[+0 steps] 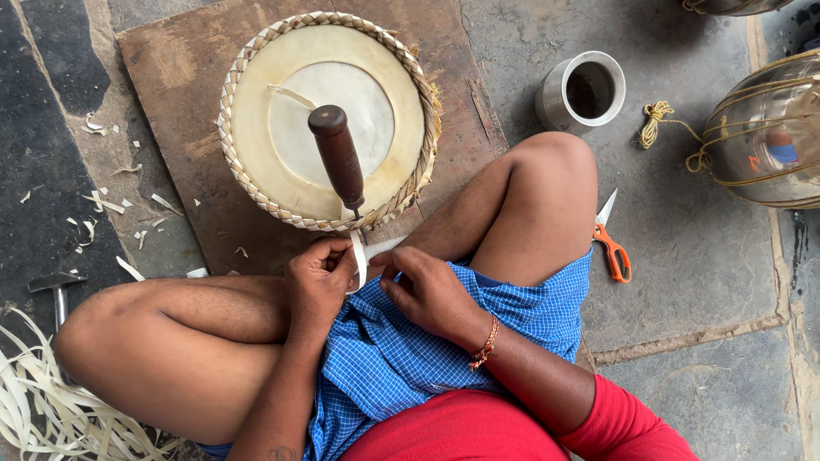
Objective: The person works on the top of a drum, using a wooden-handled metal tool to tuck strips of material into the braided edge and pulling them through to secure the drumhead.
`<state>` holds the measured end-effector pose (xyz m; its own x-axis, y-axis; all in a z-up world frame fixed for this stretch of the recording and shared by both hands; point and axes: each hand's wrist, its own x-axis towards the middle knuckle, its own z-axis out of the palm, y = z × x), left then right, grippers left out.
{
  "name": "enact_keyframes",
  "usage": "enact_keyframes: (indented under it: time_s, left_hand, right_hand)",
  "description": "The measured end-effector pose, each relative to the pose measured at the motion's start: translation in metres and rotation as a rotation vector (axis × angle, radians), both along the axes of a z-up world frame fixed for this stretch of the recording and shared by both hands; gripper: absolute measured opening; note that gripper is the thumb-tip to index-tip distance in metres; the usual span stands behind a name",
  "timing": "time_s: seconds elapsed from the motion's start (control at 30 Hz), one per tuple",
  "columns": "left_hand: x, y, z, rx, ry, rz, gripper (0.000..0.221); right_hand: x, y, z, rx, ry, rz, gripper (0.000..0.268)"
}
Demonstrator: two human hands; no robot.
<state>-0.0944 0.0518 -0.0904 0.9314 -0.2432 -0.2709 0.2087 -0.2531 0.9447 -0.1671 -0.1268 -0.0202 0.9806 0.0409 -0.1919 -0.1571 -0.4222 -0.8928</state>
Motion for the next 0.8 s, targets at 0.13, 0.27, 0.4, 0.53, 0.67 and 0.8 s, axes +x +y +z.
enact_keyframes:
  time_s: [0.13,0.27,0.4,0.53,0.67,0.8]
  left_hand:
    - [-0.002,-0.001,0.001,0.041,-0.068,0.01,0.01]
    - [-0.001,0.0,0.001,0.035,-0.13,0.016,0.013]
    - [-0.001,-0.001,0.001,0.144,-0.146,-0.02,0.01]
    - [-0.001,-0.004,0.004,0.159,-0.15,-0.019,0.009]
    - [-0.002,-0.006,0.008,0.152,-0.132,-0.007,0.009]
    - [-0.001,-0.006,0.011,0.134,-0.152,-0.024,0.01]
  right_hand:
    - [0.01,-0.006,-0.002,-0.036,0.054,-0.102,0.036]
    - [0.014,-0.007,-0.003,-0.021,0.044,-0.109,0.036]
    - [0.013,-0.006,-0.004,-0.033,0.04,-0.099,0.037]
    - [0.018,-0.003,-0.004,-0.04,-0.003,-0.114,0.039]
    - [0.022,0.002,-0.008,-0.075,-0.057,-0.113,0.037]
    - [0.026,0.004,-0.015,-0.01,-0.008,-0.141,0.03]
